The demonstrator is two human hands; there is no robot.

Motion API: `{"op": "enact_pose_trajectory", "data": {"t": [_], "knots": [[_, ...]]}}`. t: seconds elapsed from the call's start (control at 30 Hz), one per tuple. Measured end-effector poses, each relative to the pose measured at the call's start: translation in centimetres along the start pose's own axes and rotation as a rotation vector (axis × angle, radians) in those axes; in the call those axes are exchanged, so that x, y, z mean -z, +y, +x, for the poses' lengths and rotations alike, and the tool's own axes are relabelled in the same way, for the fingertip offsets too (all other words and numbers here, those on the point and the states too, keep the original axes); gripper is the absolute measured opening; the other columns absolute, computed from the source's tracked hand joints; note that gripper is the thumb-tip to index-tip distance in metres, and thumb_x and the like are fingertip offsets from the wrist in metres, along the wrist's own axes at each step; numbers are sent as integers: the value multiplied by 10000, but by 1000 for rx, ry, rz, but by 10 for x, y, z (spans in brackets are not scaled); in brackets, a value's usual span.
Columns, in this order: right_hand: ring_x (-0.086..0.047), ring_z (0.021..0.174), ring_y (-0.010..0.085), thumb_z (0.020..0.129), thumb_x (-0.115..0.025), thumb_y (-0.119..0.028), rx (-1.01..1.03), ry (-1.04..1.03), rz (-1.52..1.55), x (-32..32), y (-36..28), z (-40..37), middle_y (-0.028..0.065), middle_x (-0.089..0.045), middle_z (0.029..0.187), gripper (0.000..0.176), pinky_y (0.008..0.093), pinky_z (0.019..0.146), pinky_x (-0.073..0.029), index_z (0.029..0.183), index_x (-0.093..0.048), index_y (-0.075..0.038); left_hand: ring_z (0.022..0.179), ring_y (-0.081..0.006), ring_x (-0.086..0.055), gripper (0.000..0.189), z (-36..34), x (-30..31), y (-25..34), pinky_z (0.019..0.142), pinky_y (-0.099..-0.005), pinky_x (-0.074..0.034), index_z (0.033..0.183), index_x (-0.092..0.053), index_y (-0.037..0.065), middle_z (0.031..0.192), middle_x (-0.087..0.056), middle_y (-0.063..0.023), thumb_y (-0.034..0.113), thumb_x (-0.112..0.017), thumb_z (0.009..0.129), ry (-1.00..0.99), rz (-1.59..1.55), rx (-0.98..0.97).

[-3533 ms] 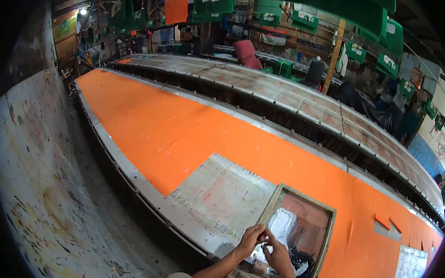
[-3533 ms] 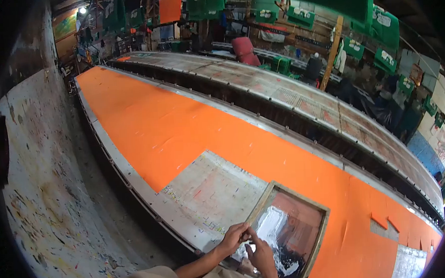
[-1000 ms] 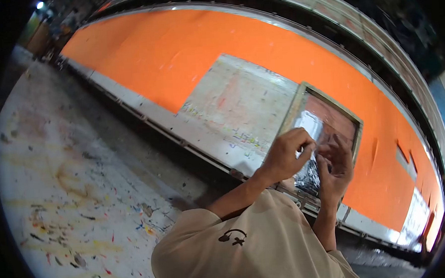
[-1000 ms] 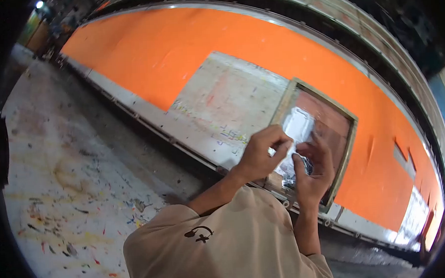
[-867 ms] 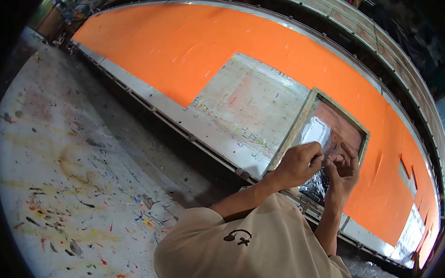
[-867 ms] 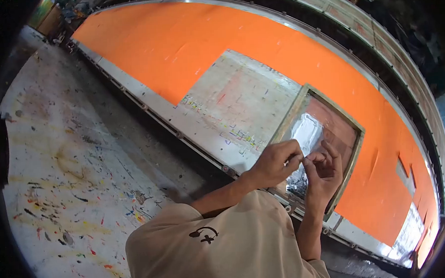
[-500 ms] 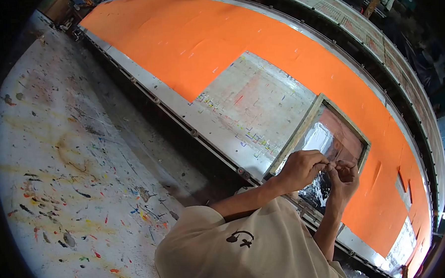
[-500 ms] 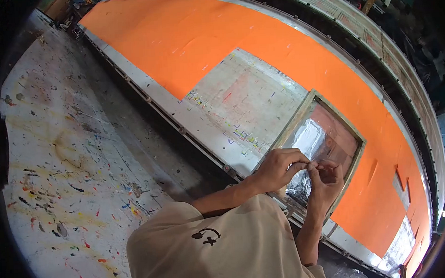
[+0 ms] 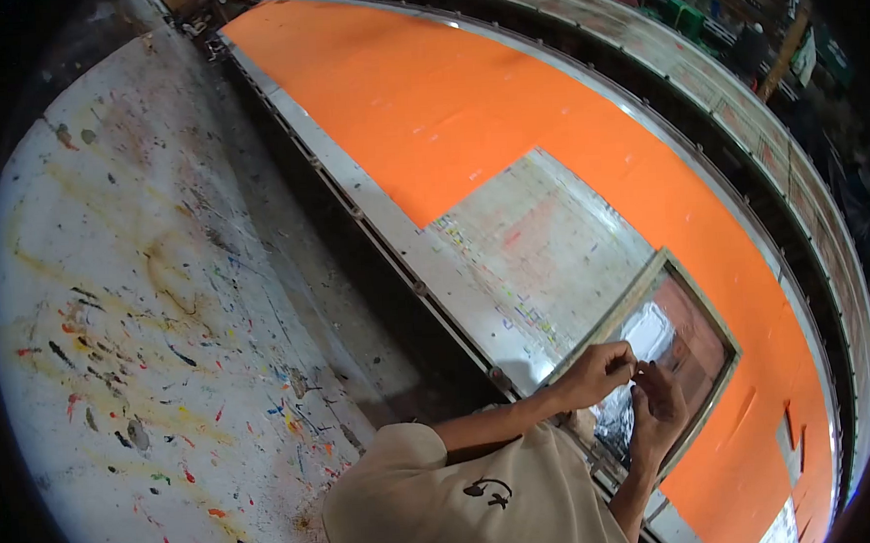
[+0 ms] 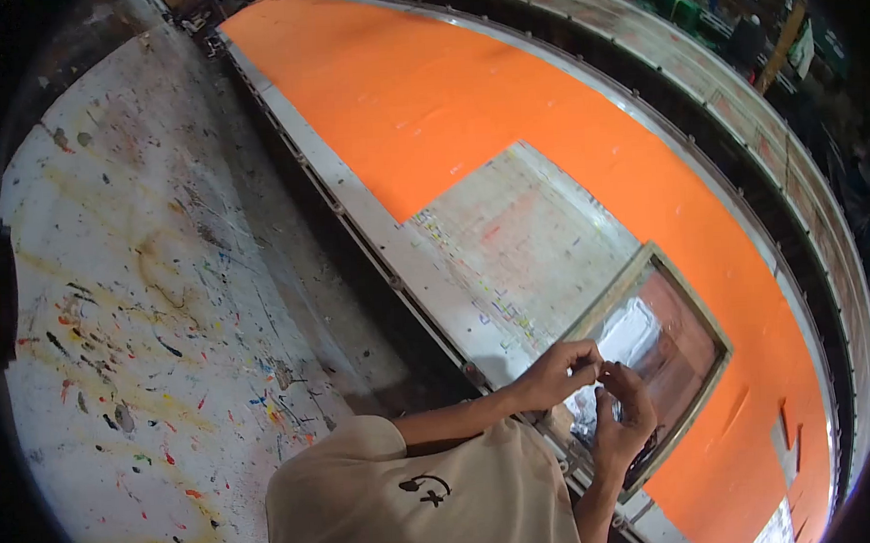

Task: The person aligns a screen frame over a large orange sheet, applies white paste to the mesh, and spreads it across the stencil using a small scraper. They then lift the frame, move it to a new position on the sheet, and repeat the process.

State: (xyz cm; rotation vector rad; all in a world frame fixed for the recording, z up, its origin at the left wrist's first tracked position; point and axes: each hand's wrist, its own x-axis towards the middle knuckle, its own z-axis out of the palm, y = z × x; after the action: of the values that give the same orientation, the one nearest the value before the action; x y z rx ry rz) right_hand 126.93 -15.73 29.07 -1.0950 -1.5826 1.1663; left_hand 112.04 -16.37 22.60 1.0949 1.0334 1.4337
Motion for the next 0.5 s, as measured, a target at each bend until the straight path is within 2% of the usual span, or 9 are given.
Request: {"op": "enact_pose_trajectory", "data": {"t": [0.03, 0.1, 0.13, 0.17, 0.23, 0.3, 0.37, 0.4, 0.5], "knots": [[-701, 1012, 215, 831, -618, 178, 16, -6, 8, 1, 3, 1, 130, -708, 1111, 376, 329, 911, -561, 1185, -643, 54, 704, -73, -508, 160, -1, 1, -1, 644, -294, -453, 858, -590, -7, 714, -569, -31, 116, -630, 953, 2, 77, -5], [-634, 909, 161, 875, -672, 91, 99, 14, -204, 5, 13, 2, 78, -680, 1106, 367, 298, 873, -515, 1234, -628, 27, 645, -171, -553, 209, -3, 2, -1, 624, -359, -459, 852, -573, -10, 702, -578, -110, 157, -624, 967, 27, 337, -66], [-570, 832, 126, 847, -681, 114, 145, 49, -156, 3, 18, 4, 29, -631, 1018, 399, 273, 799, -494, 1229, -631, 9, 638, -302, -588, 255, -6, -2, -4, 619, -428, -452, 850, -557, -18, 716, -579, -175, 191, -610, 986, 70, 396, -199], [-570, 832, 126, 847, -681, 114, 158, 44, -151, 4, 19, 5, 29, -631, 1018, 399, 273, 799, -494, 1229, -631, 9, 638, -302, -588, 255, -8, -4, -6, 619, -428, -452, 850, -557, -18, 716, -579, -175, 191, -610, 986, 78, 402, -210], [-571, 847, 107, 835, -677, 132, 58, 43, -122, 6, 21, 6, 16, -598, 969, 411, 258, 781, -492, 1225, -630, 12, 681, -355, -612, 254, -11, -6, -5, 635, -446, -460, 848, -564, -11, 733, -606, -172, 195, -600, 992, -3, 460, -137], [-564, 845, 92, 836, -658, 151, 85, 52, -164, 7, 22, 7, 8, -569, 934, 402, 241, 760, -486, 1213, -629, 14, 718, -353, -630, 206, -12, -10, -8, 669, -428, -482, 880, -600, -8, 764, -626, -164, 172, -608, 981, -8, 446, -143], [-583, 834, 119, 822, -606, 180, 65, 43, -143, 7, 21, 7, 47, -579, 922, 402, 265, 756, -507, 1196, -617, 32, 777, -352, -649, 158, -15, -15, -16, 720, -420, -503, 948, -645, -10, 820, -653, -162, 145, -614, 964, 8, 396, -230], [-577, 832, 126, 797, -600, 182, 41, 47, -153, 5, 19, 7, 55, -574, 929, 417, 271, 754, -510, 1183, -620, 26, 845, -358, -668, 155, -14, -16, -17, 759, -425, -513, 1014, -668, -14, 892, -673, -169, 119, -615, 953, 0, 393, -214], [-573, 831, 135, 753, -604, 181, 84, 1, -232, 7, 27, 8, 59, -565, 941, 439, 273, 750, -513, 1162, -626, 24, 893, -362, -680, 155, -16, -14, -19, 776, -433, -518, 1023, -673, -11, 936, -684, -175, 110, -610, 948, -35, 436, -149]]}}
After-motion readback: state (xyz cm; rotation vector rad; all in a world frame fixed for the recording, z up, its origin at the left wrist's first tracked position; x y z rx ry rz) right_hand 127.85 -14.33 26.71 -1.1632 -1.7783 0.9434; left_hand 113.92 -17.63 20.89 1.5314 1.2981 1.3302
